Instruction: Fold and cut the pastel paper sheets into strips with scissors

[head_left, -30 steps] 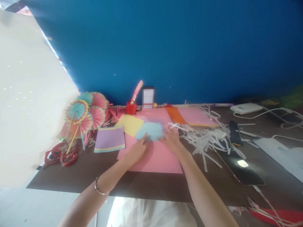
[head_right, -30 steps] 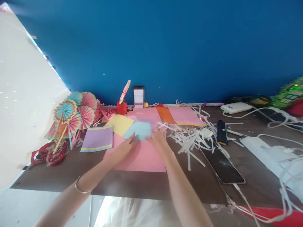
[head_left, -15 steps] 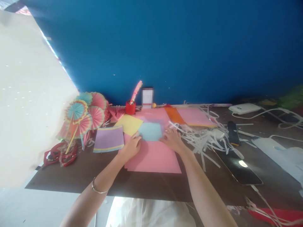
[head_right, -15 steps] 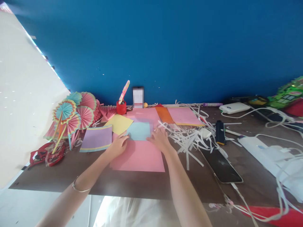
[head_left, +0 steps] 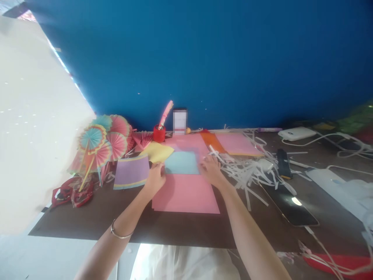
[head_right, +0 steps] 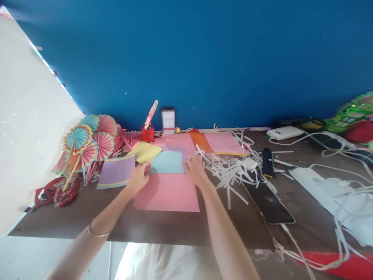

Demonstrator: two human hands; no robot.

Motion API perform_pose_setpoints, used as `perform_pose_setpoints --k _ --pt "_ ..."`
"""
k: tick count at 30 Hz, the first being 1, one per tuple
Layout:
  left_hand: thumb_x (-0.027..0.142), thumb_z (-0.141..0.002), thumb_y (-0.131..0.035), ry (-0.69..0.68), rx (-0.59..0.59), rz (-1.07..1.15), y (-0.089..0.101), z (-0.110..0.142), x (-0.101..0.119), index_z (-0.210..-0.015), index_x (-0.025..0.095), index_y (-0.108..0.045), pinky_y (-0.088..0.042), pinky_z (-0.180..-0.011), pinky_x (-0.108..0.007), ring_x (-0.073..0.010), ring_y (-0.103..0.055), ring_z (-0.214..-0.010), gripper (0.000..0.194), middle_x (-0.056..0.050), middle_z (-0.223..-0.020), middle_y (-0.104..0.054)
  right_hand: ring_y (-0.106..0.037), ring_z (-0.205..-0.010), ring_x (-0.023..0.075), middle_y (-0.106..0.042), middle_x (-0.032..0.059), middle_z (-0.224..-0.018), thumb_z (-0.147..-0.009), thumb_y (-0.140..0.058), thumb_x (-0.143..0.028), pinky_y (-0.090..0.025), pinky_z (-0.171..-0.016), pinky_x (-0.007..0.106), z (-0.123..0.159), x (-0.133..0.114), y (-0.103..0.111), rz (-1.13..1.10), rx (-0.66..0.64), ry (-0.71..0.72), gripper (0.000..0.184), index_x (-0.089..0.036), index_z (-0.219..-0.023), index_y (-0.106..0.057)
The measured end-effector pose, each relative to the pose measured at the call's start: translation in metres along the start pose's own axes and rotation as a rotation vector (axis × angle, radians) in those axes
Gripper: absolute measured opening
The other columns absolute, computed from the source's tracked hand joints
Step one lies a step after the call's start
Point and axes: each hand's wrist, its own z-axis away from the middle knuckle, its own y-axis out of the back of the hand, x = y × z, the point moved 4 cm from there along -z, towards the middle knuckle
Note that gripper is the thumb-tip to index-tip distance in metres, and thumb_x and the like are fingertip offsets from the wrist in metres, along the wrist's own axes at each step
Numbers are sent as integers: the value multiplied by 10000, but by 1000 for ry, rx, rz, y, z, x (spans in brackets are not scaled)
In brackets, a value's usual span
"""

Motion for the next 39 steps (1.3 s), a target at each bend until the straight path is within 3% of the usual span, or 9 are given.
perform_pose_setpoints --k 9,13,18,21,24,28,31,36,39 --pt "41 -711 -429 46 45 117 1 -3 -6 -859 165 -607 -444 -803 -355 -220 -577 -901 262 -85 -906 -639 -92 -1301 387 -331 112 -1325 -681 -622 -420 -154 -958 626 5 -9 -3 -90 -123 5 229 -195 -724 -634" --pt "88 -727 -472 132 154 276 9 -3 -6 -841 176 -607 -452 -816 -351 -214 -586 -923 197 -80 -936 -632 -119 -1297 378 -333 70 -1344 -696 -620 -372 -160 -961 616 3 -10 6 -139 29 71 174 -208 -639 -629" --pt "282 -721 -627 409 100 816 1 -3 -11 -978 179 -539 -481 -801 -367 -200 -636 -834 291 -79 -901 -651 -144 -1307 351 -356 67 -1340 -745 -589 -385 -179 -981 563 4 -11 22 -181 305 120 218 -204 -627 -622" --pt "304 -655 -715 522 -27 1178 -13 -5 -8 -1043 189 -481 -493 -805 -384 -202 -655 -818 468 -64 -875 -666 -108 -1322 351 -348 41 -1363 -743 -599 -371 -155 -987 571 5 -15 23 -182 279 167 201 -209 -626 -616" --pt "249 -613 -752 578 10 1345 -22 -7 -9 -1021 189 -474 -499 -818 -386 -180 -663 -763 498 -27 -797 -663 -111 -1320 357 -356 28 -1366 -729 -613 -359 -136 -988 582 7 -20 19 -181 217 218 200 -205 -602 -602" --pt "231 -630 -741 508 59 1326 -25 -8 -11 -1061 177 -452 -482 -866 -395 -156 -662 -703 522 -3 -718 -662 -245 -1271 338 -413 68 -1305 -698 -632 -388 -164 -999 561 7 -22 19 -226 239 246 192 -208 -650 -589" --pt "278 -661 -718 373 30 1289 -19 -9 -6 -1157 177 -414 -474 -884 -412 -180 -663 -780 590 -31 -780 -687 -436 -1120 305 -514 120 -1126 -691 -612 -458 -326 -937 510 3 -13 19 -386 263 116 273 -201 -780 -586" --pt "317 -695 -686 248 28 1306 -6 -9 5 -1259 217 -360 -474 -903 -400 -188 -637 -912 660 -31 -896 -689 -601 -829 241 -623 80 -896 -814 -412 -539 -510 -686 396 -1 -7 11 -917 -52 -170 397 -215 -985 -564" --pt "325 -703 -677 222 25 1297 -2 -8 8 -1273 230 -357 -471 -915 -397 -178 -631 -926 660 -24 -914 -686 -620 -853 224 -630 60 -1008 -760 -571 -460 -533 -658 355 3 -16 14 -1188 -181 -172 494 -268 -1197 -444"
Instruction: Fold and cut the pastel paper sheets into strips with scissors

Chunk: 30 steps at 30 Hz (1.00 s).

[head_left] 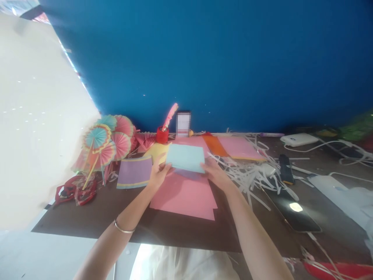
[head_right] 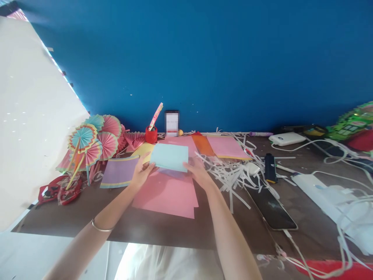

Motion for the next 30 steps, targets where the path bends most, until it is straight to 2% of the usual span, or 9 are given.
perform_pose_setpoints --k 4,7,13,17,22,25,30 --pt "355 -703 -665 -25 34 -77 1 0 1 -1184 188 -463 -475 -916 -407 -191 -627 -932 547 -51 -935 -679 -626 -895 217 -654 49 -1005 -632 -739 -327 -518 -768 389 6 -11 -5 -72 -29 116 968 -292 -1383 -129" --pt "375 -688 -667 -38 98 -136 5 -2 0 -1022 146 -573 -477 -915 -405 -199 -625 -929 415 -79 -994 -658 -620 -928 227 -663 54 -1003 -600 -765 -303 -500 -819 423 7 -12 -9 -33 -65 155 1104 -288 -1405 -9" --pt "316 -683 -661 -28 71 -64 8 -6 -4 -980 153 -628 -452 -953 -416 -197 -608 -962 339 -56 -983 -656 -643 -858 216 -673 32 -950 -634 -737 -265 -510 -816 443 4 -10 -9 -60 22 198 990 -295 -1397 -106" --pt "259 -684 -650 -13 52 21 9 -6 -5 -972 161 -641 -435 -975 -415 -183 -608 -957 304 -33 -949 -659 -637 -877 224 -671 39 -952 -640 -723 -271 -517 -809 453 4 -11 -8 -83 33 186 908 -267 -1374 -189" --pt "263 -659 -677 -3 63 3 8 -4 -1 -967 163 -632 -450 -958 -411 -186 -613 -945 328 -33 -977 -649 -635 -880 227 -671 35 -927 -668 -694 -249 -511 -822 458 5 -13 -10 -60 3 186 797 -254 -1342 -269" --pt "265 -616 -718 5 112 -75 9 -4 -1 -958 155 -621 -480 -917 -411 -175 -636 -865 372 -41 -978 -635 -630 -886 222 -665 30 -931 -685 -677 -246 -516 -813 451 5 -12 -11 -36 -29 203 773 -272 -1343 -270" --pt "288 -589 -735 22 184 -123 14 -5 -5 -927 155 -622 -505 -873 -393 -144 -641 -775 380 -26 -906 -622 -580 -1001 219 -605 52 -1085 -730 -616 -268 -511 -821 428 2 -10 -10 21 -81 251 677 -293 -1323 -290"
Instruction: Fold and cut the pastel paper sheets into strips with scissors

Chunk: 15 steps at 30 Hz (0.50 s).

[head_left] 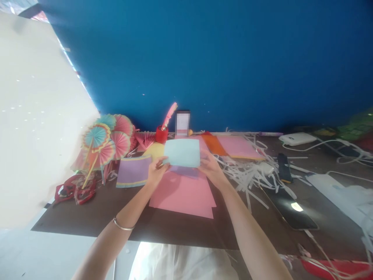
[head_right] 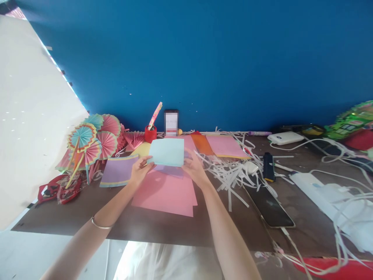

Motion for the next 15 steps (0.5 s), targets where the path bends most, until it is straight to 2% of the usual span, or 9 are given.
perform_pose_setpoints --k 3,6,8,10,15 --pt "303 -579 -740 -17 -4 17 1 -1 -1 -933 153 -616 -511 -858 -383 -144 -636 -785 404 -35 -939 -625 -485 -1136 245 -503 81 -1231 -738 -585 -308 -473 -870 428 1 -4 4 235 123 145 533 -272 -1242 -414" --pt "311 -576 -741 -25 -9 30 1 -1 -4 -926 151 -609 -508 -851 -381 -139 -638 -765 407 -35 -936 -630 -368 -1227 288 -432 92 -1297 -734 -599 -338 -380 -948 481 8 -13 -2 666 291 350 356 -248 -1076 -562" --pt "311 -571 -745 -23 -10 39 0 -2 -6 -908 148 -606 -506 -844 -383 -139 -639 -747 400 -34 -916 -635 -377 -1211 292 -449 87 -1282 -764 -586 -336 -330 -972 493 12 -16 -15 911 262 461 240 -246 -984 -615" --pt "316 -564 -751 -10 -17 44 0 -2 -8 -897 144 -606 -508 -831 -383 -146 -639 -744 402 -39 -898 -640 -428 -1158 273 -511 79 -1218 -817 -537 -302 -326 -958 469 14 -15 -30 1058 170 534 174 -252 -950 -636" --pt "325 -542 -768 53 -85 76 -5 0 -13 -895 148 -608 -500 -809 -374 -160 -635 -740 426 -38 -835 -655 -541 -934 212 -631 64 -937 -875 -428 -158 -354 -846 382 16 -8 -45 1196 61 593 234 -233 -909 -648"
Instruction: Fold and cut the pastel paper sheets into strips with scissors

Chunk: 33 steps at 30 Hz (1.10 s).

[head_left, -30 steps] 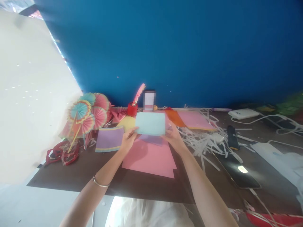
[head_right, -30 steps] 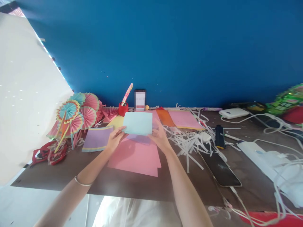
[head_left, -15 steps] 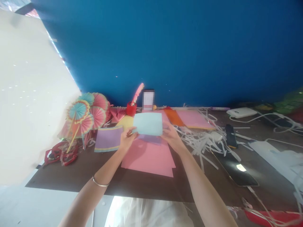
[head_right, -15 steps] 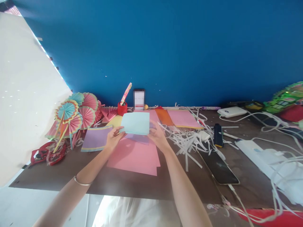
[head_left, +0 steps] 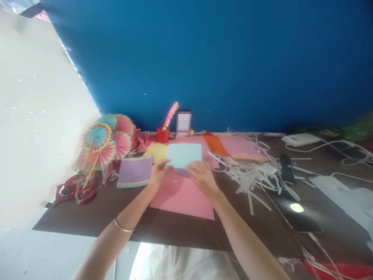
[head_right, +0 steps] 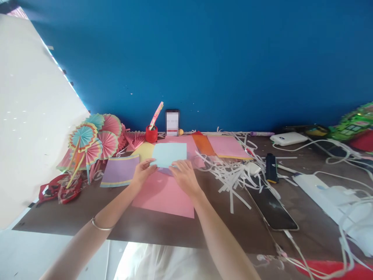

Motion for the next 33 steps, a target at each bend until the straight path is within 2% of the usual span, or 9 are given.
perform_pose_setpoints --k 3,7,9,12,16,20,24,29,33 --pt "360 -602 -728 -47 -9 -124 0 2 5 -914 156 -612 -492 -795 -375 -175 -626 -762 390 -53 -853 -648 -552 -825 190 -633 53 -847 -873 -409 -118 -344 -808 360 0 2 -2 28 -11 39 254 -213 -883 -644" --pt "348 -701 -648 -372 82 -691 4 8 23 -929 202 -656 -460 -823 -374 -214 -554 -922 270 -101 -1105 -559 -543 -796 181 -631 47 -818 -881 -395 -117 -328 -817 353 1 4 -5 49 3 56 257 -197 -826 -634" --pt "304 -720 -634 -515 -9 -961 -1 11 25 -910 244 -679 -417 -864 -396 -235 -500 -981 205 -81 -1127 -547 -541 -792 180 -629 44 -804 -885 -400 -131 -324 -826 355 1 5 -8 35 -13 63 249 -195 -807 -628" --pt "220 -761 -585 -565 -256 -1205 -8 12 17 -924 317 -684 -365 -876 -409 -239 -469 -988 214 -41 -1036 -598 -537 -772 180 -623 39 -787 -883 -408 -140 -331 -821 353 2 7 -13 3 -82 62 241 -197 -796 -626" --pt "119 -808 -477 -575 -426 -1310 -12 13 12 -982 321 -670 -375 -793 -351 -204 -490 -880 329 -45 -922 -603 -527 -747 178 -614 34 -754 -876 -417 -137 -344 -791 347 3 8 -18 -33 -208 50 237 -197 -789 -629" --pt "100 -818 -435 -615 -524 -1304 -17 15 13 -997 293 -665 -380 -708 -307 -191 -491 -815 350 -46 -846 -572 -526 -797 184 -618 45 -809 -874 -415 -137 -341 -795 346 3 0 -19 -39 -231 78 221 -197 -866 -628" --pt "89 -799 -435 -602 -496 -1386 -17 15 9 -896 239 -688 -378 -655 -292 -181 -486 -752 310 -46 -753 -524 -513 -760 180 -602 51 -777 -864 -397 -89 -337 -797 342 2 -9 -21 38 -200 118 237 -173 -825 -615" --pt "59 -780 -432 -664 -485 -1496 -19 17 10 -957 216 -635 -384 -690 -295 -175 -489 -806 311 -38 -850 -553 -490 -705 171 -580 49 -746 -852 -391 -70 -345 -778 336 2 -11 -22 76 -186 148 227 -156 -787 -592" --pt "37 -776 -416 -702 -493 -1581 -21 19 11 -907 199 -615 -375 -654 -296 -172 -477 -775 288 -39 -841 -534 -497 -712 171 -583 48 -736 -838 -374 -38 -344 -789 340 2 -12 -22 90 -158 166 252 -156 -799 -592"
